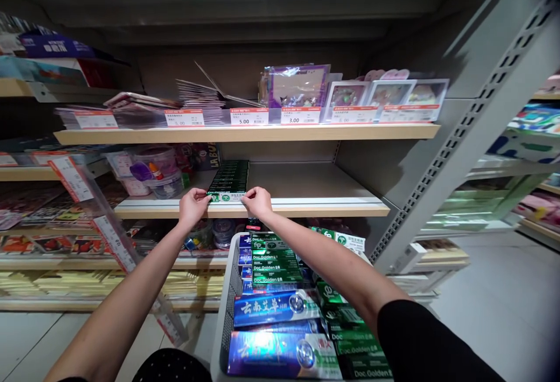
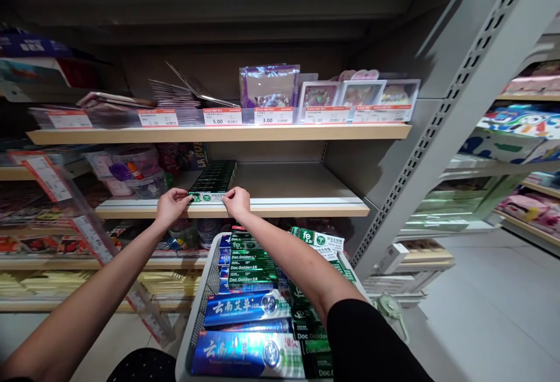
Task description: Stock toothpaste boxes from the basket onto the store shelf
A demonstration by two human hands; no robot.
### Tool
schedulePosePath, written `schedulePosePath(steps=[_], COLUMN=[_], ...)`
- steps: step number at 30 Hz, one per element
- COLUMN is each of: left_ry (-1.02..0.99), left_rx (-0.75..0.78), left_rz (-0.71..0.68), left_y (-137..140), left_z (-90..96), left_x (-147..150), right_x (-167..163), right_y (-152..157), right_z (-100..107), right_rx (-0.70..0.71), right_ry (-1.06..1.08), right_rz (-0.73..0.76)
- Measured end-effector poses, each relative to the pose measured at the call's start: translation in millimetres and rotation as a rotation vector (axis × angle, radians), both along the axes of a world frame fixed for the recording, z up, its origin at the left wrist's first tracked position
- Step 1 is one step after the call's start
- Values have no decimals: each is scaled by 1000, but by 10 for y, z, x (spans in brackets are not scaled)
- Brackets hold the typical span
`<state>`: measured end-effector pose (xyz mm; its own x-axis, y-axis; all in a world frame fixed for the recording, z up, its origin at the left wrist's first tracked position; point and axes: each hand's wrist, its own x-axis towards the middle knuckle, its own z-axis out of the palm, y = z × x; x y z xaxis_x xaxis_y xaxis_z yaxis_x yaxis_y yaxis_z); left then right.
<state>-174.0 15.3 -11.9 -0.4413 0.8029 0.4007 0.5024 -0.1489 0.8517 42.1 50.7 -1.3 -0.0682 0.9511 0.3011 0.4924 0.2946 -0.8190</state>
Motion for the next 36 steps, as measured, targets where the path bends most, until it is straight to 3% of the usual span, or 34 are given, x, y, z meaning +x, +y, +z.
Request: schedulePosePath(steps=[19, 24, 31, 36], left_ry=[-56, 42, 96, 137], left_rx=[-16, 50, 149, 127], left_rz=[-72, -76, -106, -71], left_y=[-57, -112, -235, -455], left_z=[5, -97, -296, -281], left_x=[66, 81, 17, 100], right_x=[29, 65, 232, 423], right_y=[-18, -51, -175, -366], right_z=[-109, -160, -159, -217], right_rx=[84, 140, 83, 82], right_ry=[91, 201, 320, 348], right_rz=[10, 99, 316, 302])
